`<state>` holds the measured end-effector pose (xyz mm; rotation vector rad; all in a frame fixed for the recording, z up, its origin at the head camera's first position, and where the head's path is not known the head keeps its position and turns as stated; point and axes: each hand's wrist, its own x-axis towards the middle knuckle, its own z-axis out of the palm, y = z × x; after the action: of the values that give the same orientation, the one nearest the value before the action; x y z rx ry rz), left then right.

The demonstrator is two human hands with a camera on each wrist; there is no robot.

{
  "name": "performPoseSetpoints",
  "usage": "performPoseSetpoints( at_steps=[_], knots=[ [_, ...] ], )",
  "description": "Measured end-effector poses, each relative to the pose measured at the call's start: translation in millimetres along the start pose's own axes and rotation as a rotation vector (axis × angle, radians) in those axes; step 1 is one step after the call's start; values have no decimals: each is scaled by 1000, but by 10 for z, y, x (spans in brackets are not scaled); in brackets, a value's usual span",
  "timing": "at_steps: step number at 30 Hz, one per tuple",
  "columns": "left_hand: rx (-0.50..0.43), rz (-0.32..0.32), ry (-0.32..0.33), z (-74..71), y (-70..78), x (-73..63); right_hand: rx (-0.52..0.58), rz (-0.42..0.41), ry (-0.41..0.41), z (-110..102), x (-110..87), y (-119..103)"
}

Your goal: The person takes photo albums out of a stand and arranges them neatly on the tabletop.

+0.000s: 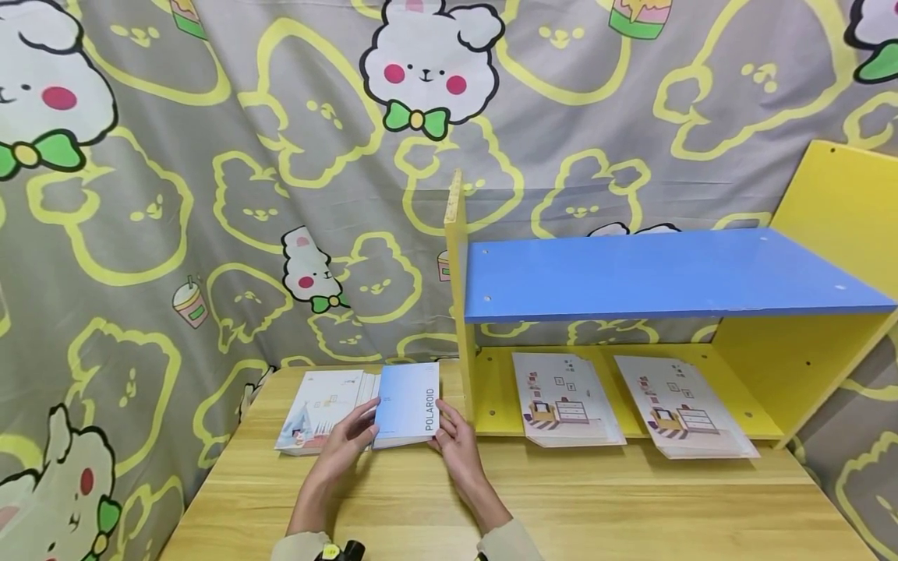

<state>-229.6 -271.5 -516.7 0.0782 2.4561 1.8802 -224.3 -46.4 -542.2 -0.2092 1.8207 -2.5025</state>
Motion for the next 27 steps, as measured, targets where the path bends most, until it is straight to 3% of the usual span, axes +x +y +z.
performPoseSetpoints(
  at_steps=[18, 27],
  knots=[
    [-25, -2, -16, 67, -24, 24, -30, 1, 36, 19, 6, 64],
    [-28, 3, -12, 83, -28, 38, -135, -22, 88, 32, 24, 81]
  ],
)
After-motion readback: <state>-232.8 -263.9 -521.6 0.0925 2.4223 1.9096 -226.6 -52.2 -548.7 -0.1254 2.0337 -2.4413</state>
